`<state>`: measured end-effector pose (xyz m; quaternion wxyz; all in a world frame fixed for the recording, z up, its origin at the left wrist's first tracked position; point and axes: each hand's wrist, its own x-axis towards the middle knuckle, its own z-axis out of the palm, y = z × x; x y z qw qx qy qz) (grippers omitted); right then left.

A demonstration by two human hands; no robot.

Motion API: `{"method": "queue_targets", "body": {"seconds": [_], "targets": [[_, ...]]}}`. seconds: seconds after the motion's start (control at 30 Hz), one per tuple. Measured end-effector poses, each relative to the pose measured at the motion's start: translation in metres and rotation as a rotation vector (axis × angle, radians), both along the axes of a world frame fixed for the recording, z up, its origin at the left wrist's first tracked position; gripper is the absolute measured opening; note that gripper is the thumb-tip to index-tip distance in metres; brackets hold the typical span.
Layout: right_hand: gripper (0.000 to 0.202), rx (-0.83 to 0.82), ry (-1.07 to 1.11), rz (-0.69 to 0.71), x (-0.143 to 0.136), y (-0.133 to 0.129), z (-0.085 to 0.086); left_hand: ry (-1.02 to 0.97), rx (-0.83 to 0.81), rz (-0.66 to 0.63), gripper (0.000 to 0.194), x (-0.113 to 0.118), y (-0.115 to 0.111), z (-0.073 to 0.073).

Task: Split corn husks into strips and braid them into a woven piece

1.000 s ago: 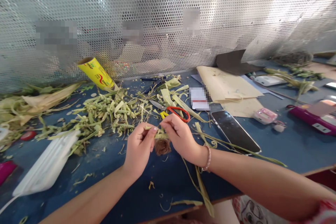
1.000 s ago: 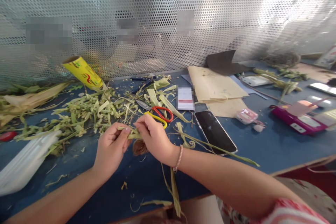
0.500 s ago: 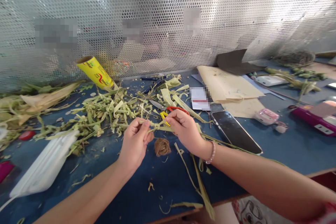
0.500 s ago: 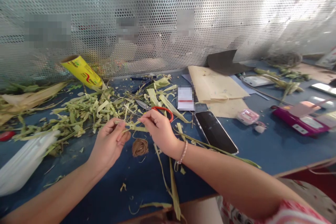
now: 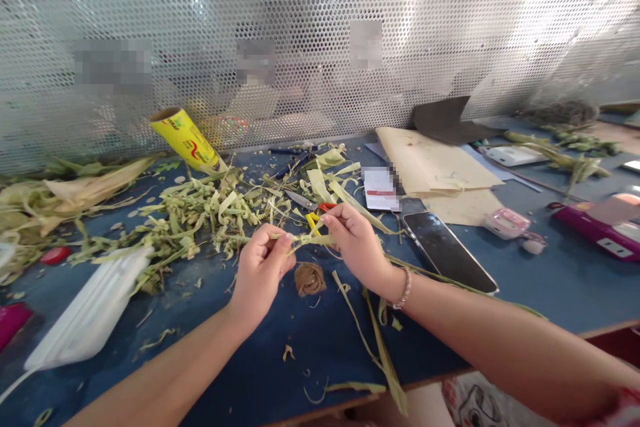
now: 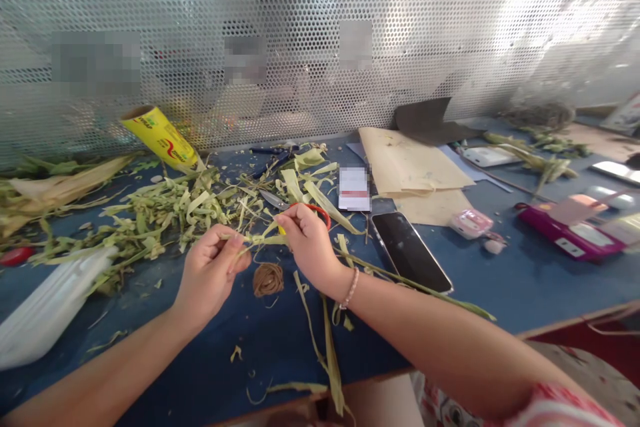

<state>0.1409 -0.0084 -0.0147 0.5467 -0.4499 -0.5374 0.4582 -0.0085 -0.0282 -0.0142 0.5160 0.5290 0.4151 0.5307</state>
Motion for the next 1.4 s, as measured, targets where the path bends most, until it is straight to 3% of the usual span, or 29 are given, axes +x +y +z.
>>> {"method": "queue_targets", "body": {"seconds": [0.23,0.4,0.5,0.6,0.87,1.1,1.4], "targets": [[0.02,0.035,0.074,0.066,-0.003,-0.001,-0.006,-0.097,-0.039,0.096,0.019,0.005,0.001,0.004],[0.03,-0.071,0.158,0.098,-0.002,0.003,-0.008,-0.071,-0.027,0.078,0.02,0.004,0.001,0.0],[0.039,-0.134,0.086,0.244,-0.002,0.004,-0.006,-0.056,-0.029,0.079,0.019,0.003,0.001,-0.001],[0.037,-0.046,-0.009,0.33,-0.002,0.002,-0.006,-0.015,-0.038,0.078,0.019,0.002,0.0,-0.001],[0.027,0.109,-0.154,0.201,-0.005,-0.002,-0.008,0.018,-0.123,-0.027,0.023,0.004,-0.004,-0.001],[0.022,0.191,-0.283,0.147,-0.004,-0.003,-0.006,-0.135,-0.176,-0.049,0.023,0.006,-0.001,0.008],[0.015,0.344,-0.413,0.129,0.0,-0.003,-0.008,-0.242,-0.414,-0.097,0.026,0.009,0.005,0.006]]}}
